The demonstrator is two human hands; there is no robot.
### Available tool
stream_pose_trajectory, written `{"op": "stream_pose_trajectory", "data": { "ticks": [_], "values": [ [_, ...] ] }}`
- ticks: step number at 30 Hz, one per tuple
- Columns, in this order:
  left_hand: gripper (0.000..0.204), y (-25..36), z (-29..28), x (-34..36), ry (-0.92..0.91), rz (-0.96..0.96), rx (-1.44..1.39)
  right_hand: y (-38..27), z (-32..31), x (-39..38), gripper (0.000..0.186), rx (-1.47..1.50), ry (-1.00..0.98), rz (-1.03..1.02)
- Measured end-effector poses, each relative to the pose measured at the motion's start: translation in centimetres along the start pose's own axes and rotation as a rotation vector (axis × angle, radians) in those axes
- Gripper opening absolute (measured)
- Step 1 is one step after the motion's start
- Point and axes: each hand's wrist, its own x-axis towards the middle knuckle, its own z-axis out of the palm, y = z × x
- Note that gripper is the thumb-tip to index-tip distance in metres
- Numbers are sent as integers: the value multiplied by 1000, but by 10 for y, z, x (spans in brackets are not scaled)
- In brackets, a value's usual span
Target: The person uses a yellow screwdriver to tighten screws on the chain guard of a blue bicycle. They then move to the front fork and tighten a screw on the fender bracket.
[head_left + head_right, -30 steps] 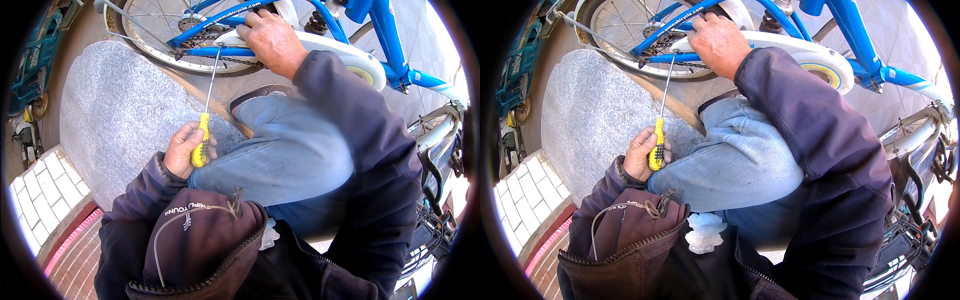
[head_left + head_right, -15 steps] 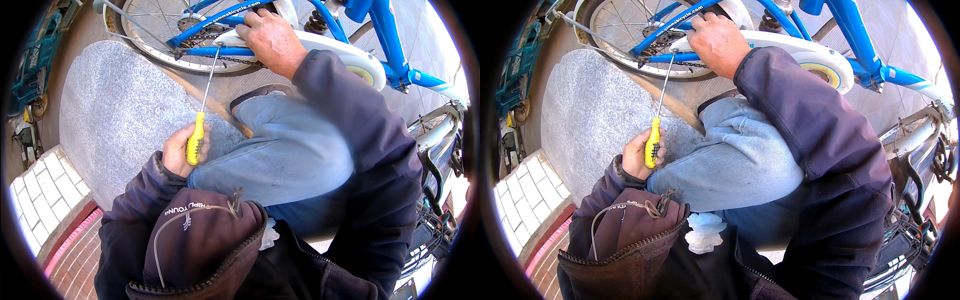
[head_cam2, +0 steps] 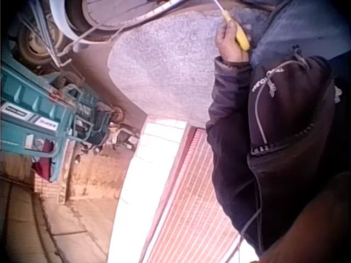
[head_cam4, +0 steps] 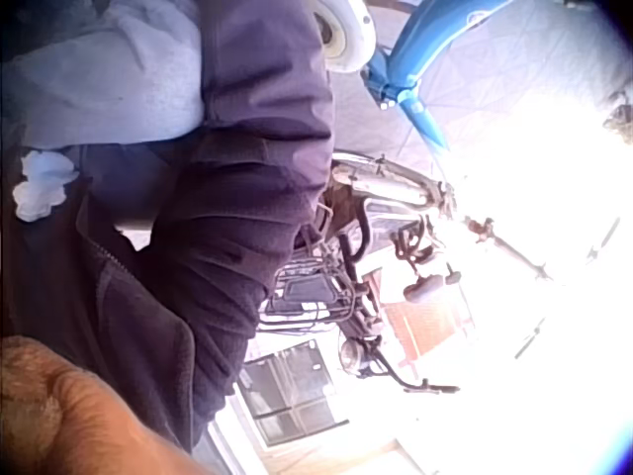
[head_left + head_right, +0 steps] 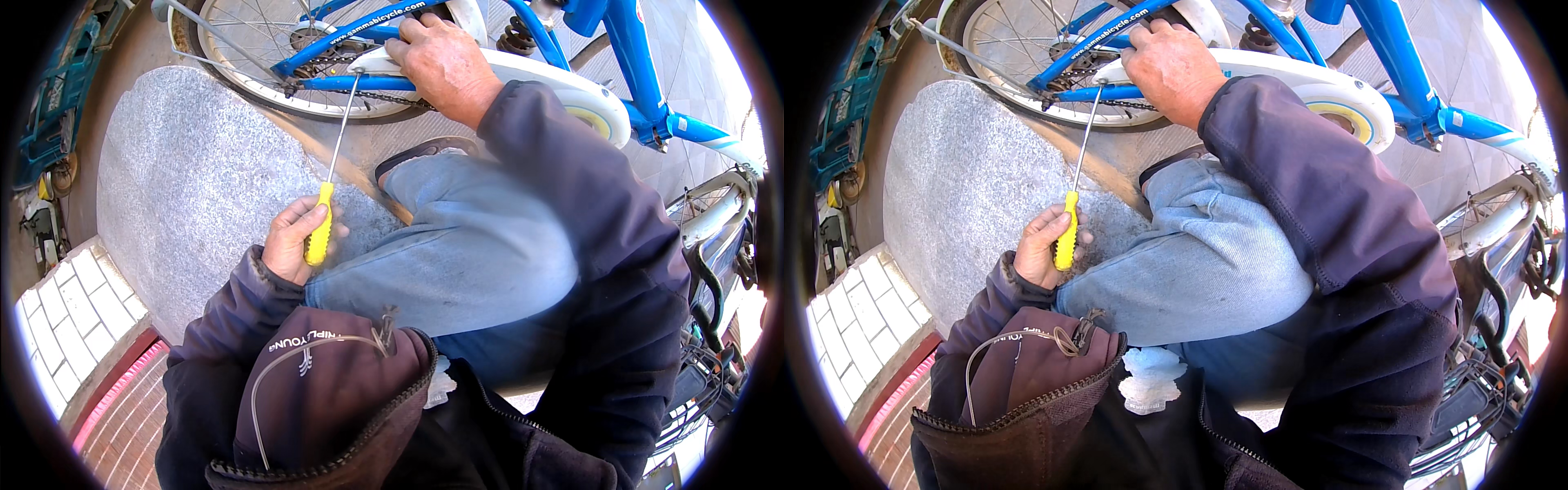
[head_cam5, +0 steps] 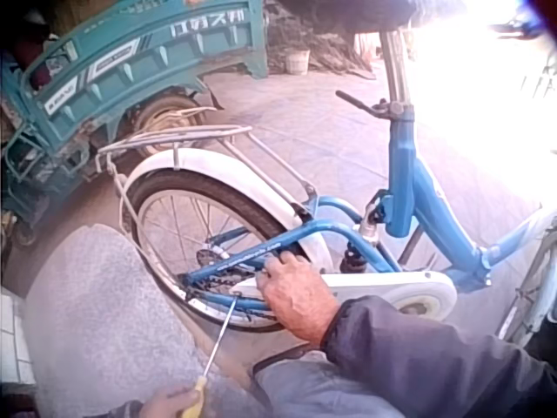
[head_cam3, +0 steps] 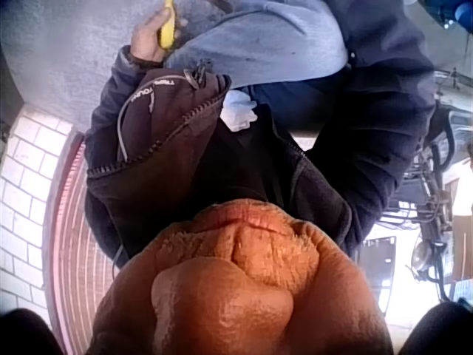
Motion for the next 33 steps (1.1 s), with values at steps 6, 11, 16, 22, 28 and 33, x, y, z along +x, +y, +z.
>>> {"op": "stream_pose_trajectory", "data": {
  "ticks": [6, 11, 16, 22, 28, 33],
  "values": [
    [32, 5, -5, 2, -59, -104, -167, 1, 3, -1, 23, -8, -3, -1],
    [34, 6, -5, 3, -13, -112, -126, 0, 1, 0, 23, -5, -10, -1],
    [30, 2, -6, 4, -50, -31, -68, 1, 2, -1, 22, -9, 14, -4],
    [18, 0, -2, 4, 46, -3, -15, 0, -2, 0, 23, 14, -9, 5],
    [18, -5, 0, 8, 98, 29, 24, 0, 0, 0, 24, -1, -1, 1],
    [21, -4, 3, 9, 123, 13, 100, 0, 0, 0, 22, 8, -10, 0]
  ]
}}
